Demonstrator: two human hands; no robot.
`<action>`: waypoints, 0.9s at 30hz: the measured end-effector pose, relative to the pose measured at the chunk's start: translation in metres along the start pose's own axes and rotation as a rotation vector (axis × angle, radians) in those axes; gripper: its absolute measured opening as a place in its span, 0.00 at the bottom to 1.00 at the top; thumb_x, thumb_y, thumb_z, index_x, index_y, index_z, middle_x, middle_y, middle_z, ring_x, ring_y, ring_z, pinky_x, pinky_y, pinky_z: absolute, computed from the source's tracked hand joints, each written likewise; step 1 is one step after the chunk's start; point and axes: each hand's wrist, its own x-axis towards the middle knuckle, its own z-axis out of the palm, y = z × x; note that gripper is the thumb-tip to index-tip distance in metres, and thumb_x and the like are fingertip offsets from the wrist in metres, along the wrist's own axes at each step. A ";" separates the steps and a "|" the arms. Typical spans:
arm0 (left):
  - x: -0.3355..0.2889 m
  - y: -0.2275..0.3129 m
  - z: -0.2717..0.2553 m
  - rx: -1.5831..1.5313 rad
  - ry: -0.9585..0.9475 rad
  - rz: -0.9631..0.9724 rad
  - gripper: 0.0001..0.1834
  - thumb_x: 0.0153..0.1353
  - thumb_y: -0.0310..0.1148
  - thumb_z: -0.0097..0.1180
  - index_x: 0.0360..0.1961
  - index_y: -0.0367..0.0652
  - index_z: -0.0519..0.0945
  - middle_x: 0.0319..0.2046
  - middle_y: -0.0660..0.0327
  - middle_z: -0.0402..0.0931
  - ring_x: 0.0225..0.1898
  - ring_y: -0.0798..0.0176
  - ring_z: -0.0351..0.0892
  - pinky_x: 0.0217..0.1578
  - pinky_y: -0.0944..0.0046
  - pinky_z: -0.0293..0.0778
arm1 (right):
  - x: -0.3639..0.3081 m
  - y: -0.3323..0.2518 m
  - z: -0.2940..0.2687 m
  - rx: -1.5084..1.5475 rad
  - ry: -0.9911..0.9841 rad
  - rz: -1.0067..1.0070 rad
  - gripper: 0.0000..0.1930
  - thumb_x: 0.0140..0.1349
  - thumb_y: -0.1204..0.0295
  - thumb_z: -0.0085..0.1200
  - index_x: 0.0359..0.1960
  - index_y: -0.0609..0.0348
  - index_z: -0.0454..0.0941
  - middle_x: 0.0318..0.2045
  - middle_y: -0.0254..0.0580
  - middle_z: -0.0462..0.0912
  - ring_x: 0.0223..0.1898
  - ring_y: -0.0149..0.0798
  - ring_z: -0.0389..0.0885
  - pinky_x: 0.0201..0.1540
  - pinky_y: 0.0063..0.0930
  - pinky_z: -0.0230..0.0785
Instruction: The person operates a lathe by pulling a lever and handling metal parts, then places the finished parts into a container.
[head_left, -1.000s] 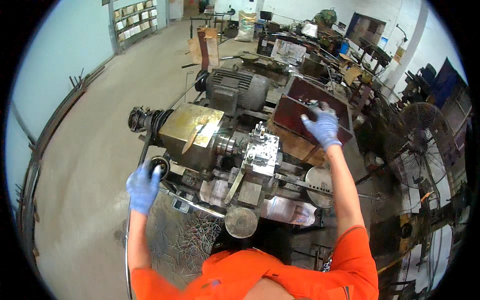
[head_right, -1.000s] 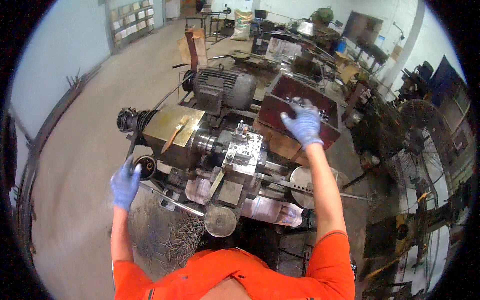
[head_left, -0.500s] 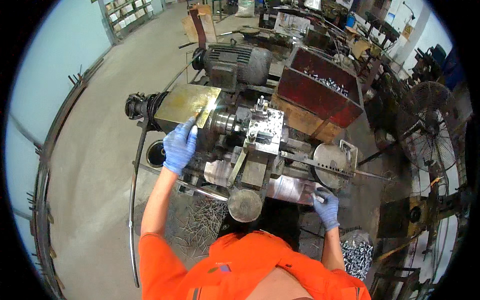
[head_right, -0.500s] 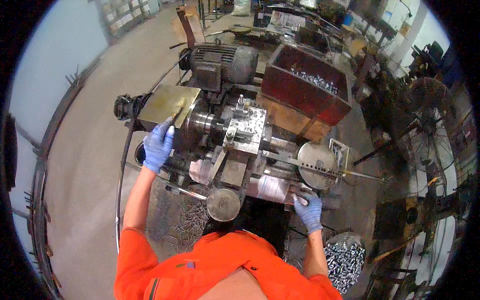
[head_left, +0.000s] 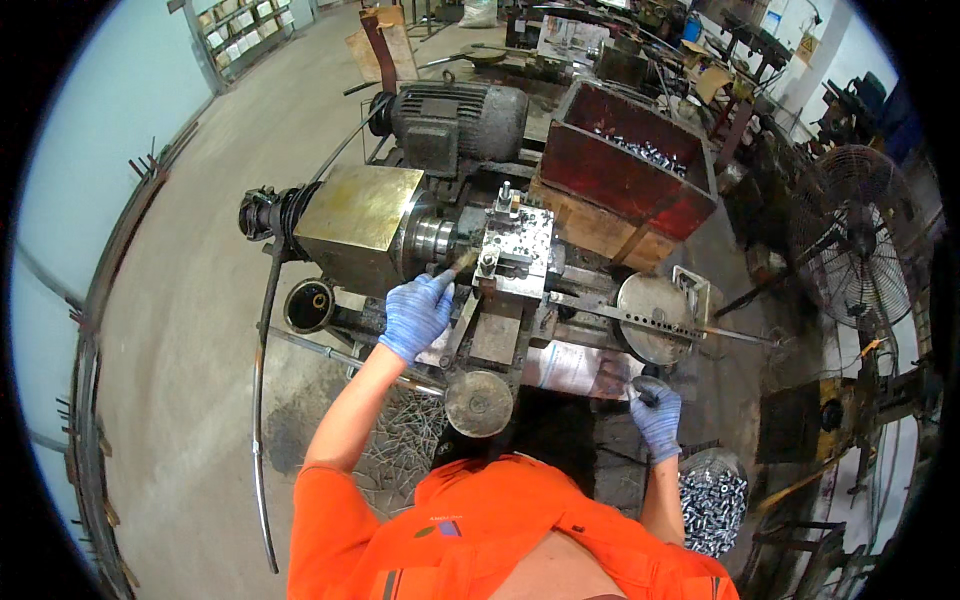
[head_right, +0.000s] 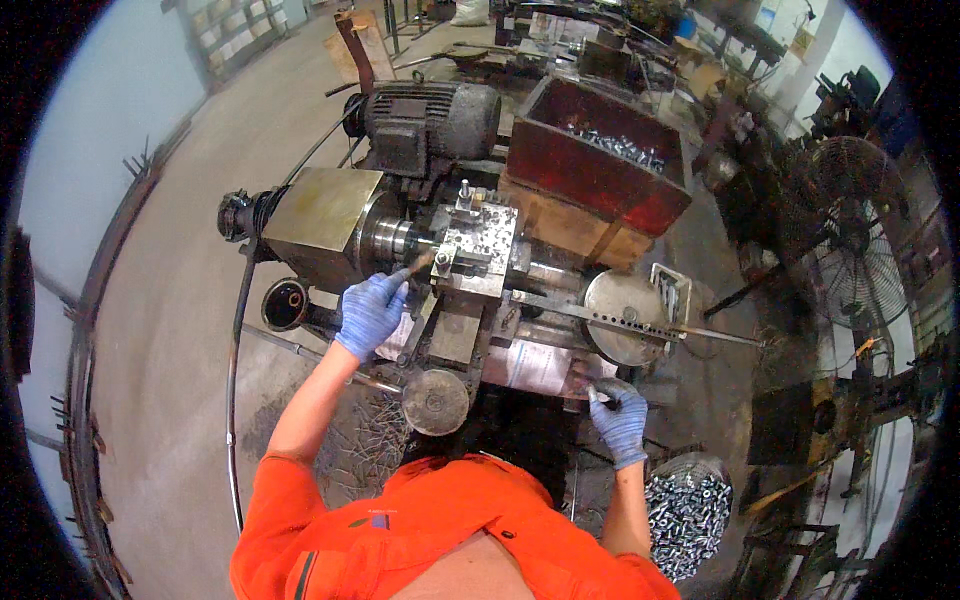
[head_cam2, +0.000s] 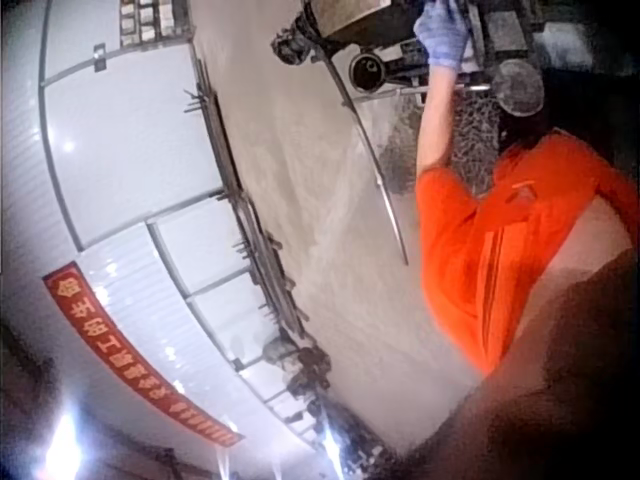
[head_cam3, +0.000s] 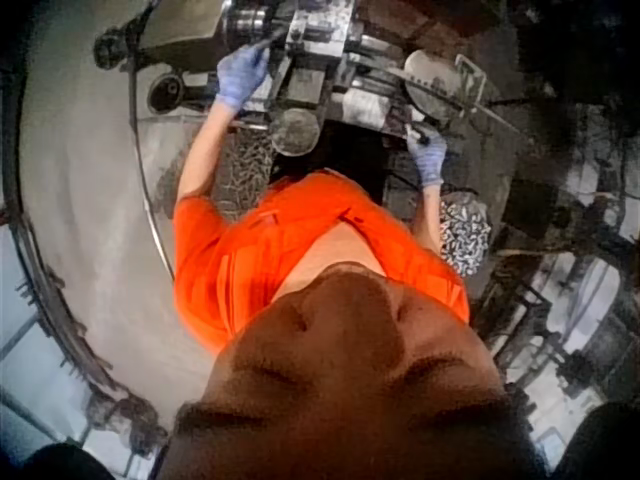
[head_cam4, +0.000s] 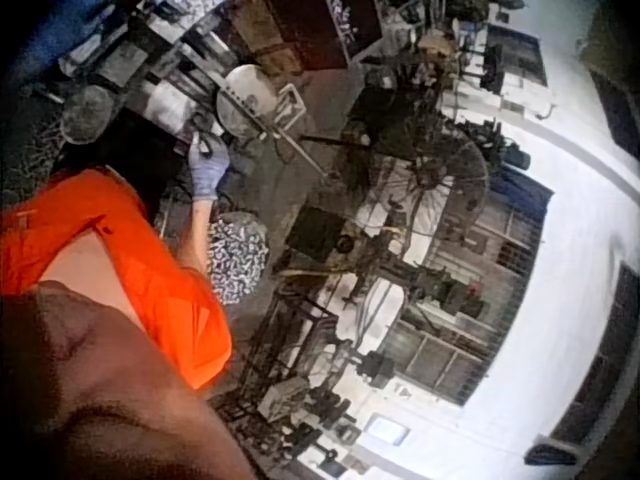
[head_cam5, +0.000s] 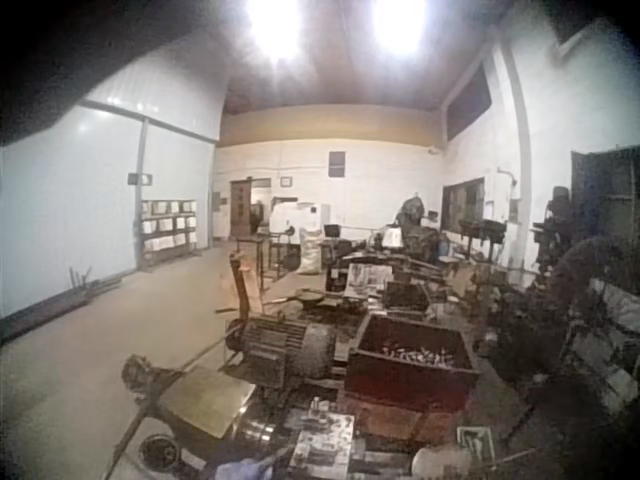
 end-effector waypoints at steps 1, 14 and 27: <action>-0.004 0.000 -0.003 0.021 -0.014 0.009 0.11 0.55 0.32 0.54 0.40 0.48 0.79 0.21 0.57 0.72 0.21 0.54 0.74 0.21 0.57 0.68 | -0.001 0.004 0.001 0.002 0.002 -0.009 0.06 0.47 0.74 0.61 0.27 0.61 0.81 0.29 0.43 0.82 0.31 0.38 0.80 0.34 0.27 0.71; 0.015 -0.047 -0.080 0.133 0.353 0.000 0.13 0.59 0.36 0.52 0.44 0.46 0.78 0.29 0.55 0.78 0.27 0.55 0.77 0.26 0.60 0.71 | -0.018 -0.003 -0.030 -0.171 0.150 -0.064 0.08 0.45 0.69 0.63 0.24 0.61 0.80 0.24 0.47 0.80 0.26 0.45 0.79 0.31 0.30 0.71; -0.012 -0.066 -0.101 -0.234 0.249 -0.592 0.30 0.64 0.52 0.40 0.56 0.38 0.68 0.48 0.47 0.72 0.44 0.53 0.74 0.39 0.64 0.74 | -0.081 0.063 -0.094 -0.304 0.261 0.340 0.20 0.51 0.52 0.53 0.25 0.59 0.81 0.26 0.48 0.80 0.31 0.50 0.78 0.37 0.37 0.71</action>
